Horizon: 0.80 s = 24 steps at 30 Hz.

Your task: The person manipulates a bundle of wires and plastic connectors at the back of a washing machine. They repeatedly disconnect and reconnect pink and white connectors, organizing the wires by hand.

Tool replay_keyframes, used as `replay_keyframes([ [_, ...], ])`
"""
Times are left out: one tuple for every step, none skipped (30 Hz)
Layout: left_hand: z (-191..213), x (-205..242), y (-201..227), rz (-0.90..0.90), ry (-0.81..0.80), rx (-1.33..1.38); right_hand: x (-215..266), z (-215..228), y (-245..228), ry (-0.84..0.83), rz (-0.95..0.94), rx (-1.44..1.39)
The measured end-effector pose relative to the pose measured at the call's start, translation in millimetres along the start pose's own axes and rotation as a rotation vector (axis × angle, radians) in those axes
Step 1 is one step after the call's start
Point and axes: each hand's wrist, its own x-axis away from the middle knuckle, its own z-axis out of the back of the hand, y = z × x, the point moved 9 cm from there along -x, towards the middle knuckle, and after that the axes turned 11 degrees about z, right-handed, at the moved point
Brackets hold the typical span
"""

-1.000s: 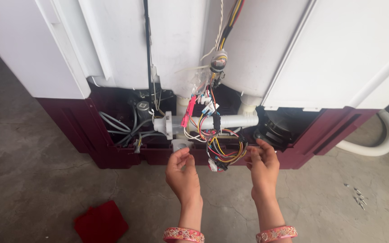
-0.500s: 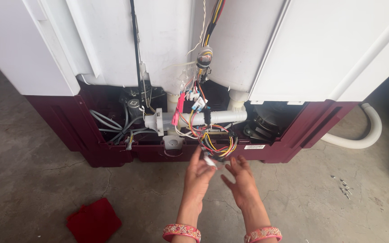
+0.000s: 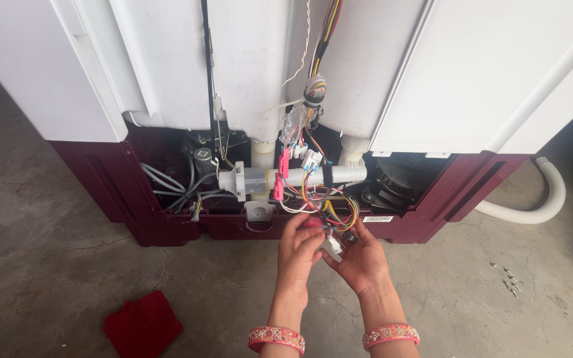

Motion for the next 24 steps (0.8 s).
replay_keyframes([
  [-1, 0, 5, 0.001, 0.003, 0.030, 0, 1, 1, -0.004, 0.005, 0.050],
  [-1, 0, 10, 0.002, 0.006, 0.060, -1, 2, 3, -0.009, 0.010, 0.100],
  [-2, -1, 16, 0.003, 0.009, 0.089, -3, 3, 4, -0.013, 0.016, 0.150],
  [-4, -3, 22, -0.011, -0.011, 0.114, -6, 4, 5, -0.004, 0.024, 0.185],
  [-6, -6, 28, -0.024, -0.031, 0.140, -9, 7, 5, 0.007, 0.033, 0.219],
  [-8, -9, 33, -0.037, -0.051, 0.165, -12, 8, 5, 0.017, 0.042, 0.254],
  [-7, -14, 39, -0.041, -0.065, 0.227, -15, 11, -4, 0.065, 0.148, 0.365],
  [-6, -20, 45, -0.044, -0.079, 0.288, -19, 10, -13, 0.111, 0.255, 0.476],
  [-5, -26, 49, -0.049, -0.092, 0.351, -21, 6, -23, 0.156, 0.362, 0.588],
  [-5, -31, 53, -0.058, -0.105, 0.356, -21, -6, -40, 0.141, 0.542, 0.683],
  [-5, -36, 57, -0.067, -0.117, 0.360, -18, -21, -55, 0.123, 0.724, 0.775],
  [-5, -41, 60, -0.077, -0.129, 0.364, -13, -38, -68, 0.102, 0.906, 0.863],
  [-5, -46, 61, -0.077, -0.134, 0.366, -24, -46, -64, 0.035, 0.798, 0.786],
  [-6, -50, 62, -0.076, -0.140, 0.369, -33, -54, -60, -0.031, 0.690, 0.708],
  [-6, -53, 63, -0.077, -0.145, 0.369, -39, -62, -54, -0.095, 0.582, 0.626],
  [-6, -54, 64, -0.078, -0.148, 0.372, -41, -70, -48, -0.141, 0.518, 0.671],
  [-6, -56, 66, -0.080, -0.151, 0.375, -43, -78, -42, -0.188, 0.454, 0.714],
  [-5, -56, 68, -0.082, -0.154, 0.378, -44, -86, -36, -0.236, 0.390, 0.756],
  [-1, -55, 70, -0.102, -0.141, 0.358, -44, -91, -32, -0.265, 0.360, 0.759],
  [3, -54, 73, -0.121, -0.128, 0.338, -44, -95, -29, -0.293, 0.330, 0.763],
  [7, -53, 76, -0.140, -0.117, 0.317, -42, -97, -25, -0.321, 0.301, 0.764],
  [10, -51, 75, -0.132, -0.107, 0.281, -40, -100, -25, -0.348, 0.314, 0.733],
  [13, -50, 76, -0.125, -0.099, 0.246, -38, -104, -25, -0.376, 0.328, 0.702],
  [14, -49, 76, -0.117, -0.090, 0.210, -36, -107, -25, -0.403, 0.342, 0.670],
])
